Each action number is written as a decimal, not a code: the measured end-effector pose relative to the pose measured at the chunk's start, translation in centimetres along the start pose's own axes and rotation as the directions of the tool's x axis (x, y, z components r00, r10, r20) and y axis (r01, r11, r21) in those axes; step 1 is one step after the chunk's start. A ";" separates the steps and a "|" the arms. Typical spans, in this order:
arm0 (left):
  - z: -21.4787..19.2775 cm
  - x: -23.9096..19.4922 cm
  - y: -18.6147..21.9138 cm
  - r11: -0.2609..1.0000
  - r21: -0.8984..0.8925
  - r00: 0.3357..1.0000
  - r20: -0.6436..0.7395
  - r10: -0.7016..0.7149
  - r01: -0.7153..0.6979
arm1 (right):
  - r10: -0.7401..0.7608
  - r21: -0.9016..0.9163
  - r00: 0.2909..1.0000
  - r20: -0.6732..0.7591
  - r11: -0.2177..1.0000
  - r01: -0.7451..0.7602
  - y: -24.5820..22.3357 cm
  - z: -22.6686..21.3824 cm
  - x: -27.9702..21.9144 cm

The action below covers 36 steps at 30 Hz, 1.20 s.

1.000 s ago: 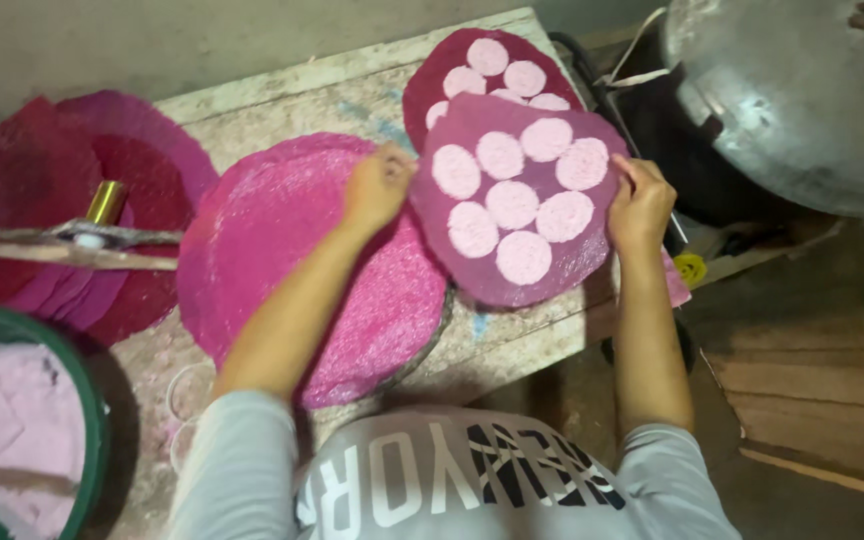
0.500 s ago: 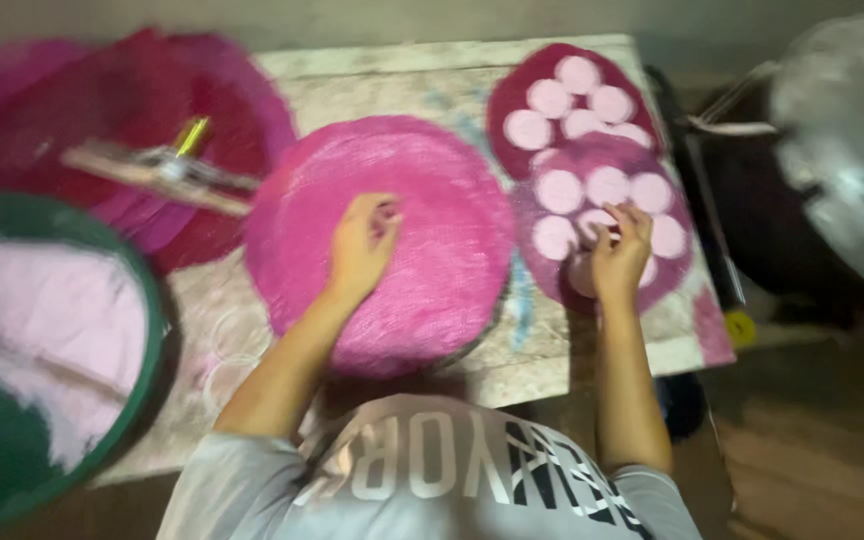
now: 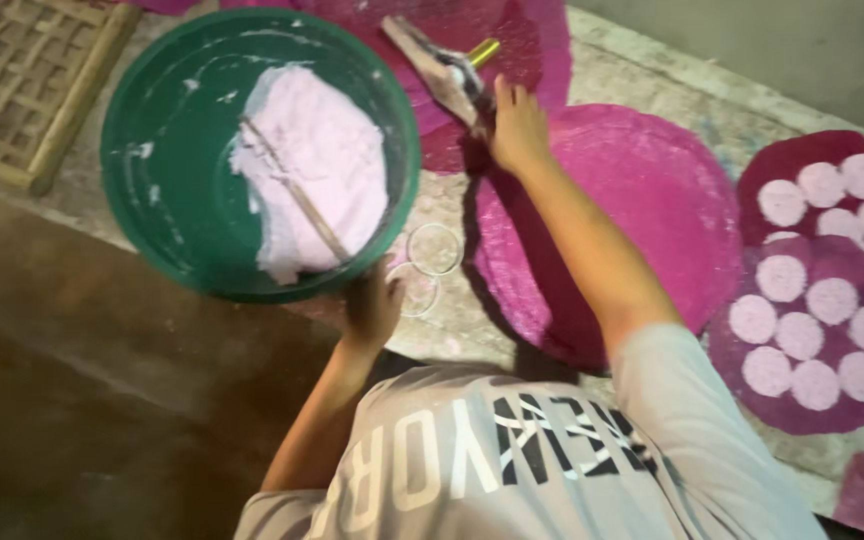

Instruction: The person scoops pink dough from a green bowl using a wooden stick and a metal scoop, then presses it into a circular mold on a pink mat to form round pieces. The formed pieces are arranged on the mat as the process repeats.

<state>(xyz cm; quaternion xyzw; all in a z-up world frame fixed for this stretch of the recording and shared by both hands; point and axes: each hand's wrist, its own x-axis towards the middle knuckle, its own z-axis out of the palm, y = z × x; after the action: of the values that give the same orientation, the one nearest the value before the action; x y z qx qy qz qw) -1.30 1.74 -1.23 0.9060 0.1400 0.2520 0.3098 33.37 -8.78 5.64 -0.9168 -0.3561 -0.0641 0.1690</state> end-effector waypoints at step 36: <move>8.7 17.3 17.4 -0.203 -0.765 0.790 0.575 0.211 0.611 | 0.224 0.678 0.725 0.652 0.257 -0.689 6.6 -21.6 -30.7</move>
<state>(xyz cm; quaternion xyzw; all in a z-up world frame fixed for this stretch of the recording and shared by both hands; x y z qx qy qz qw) 19.52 -8.80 10.27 0.3260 -0.0358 -0.0516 0.9433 15.23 -40.40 16.74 -0.7294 -0.0678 0.3917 0.5567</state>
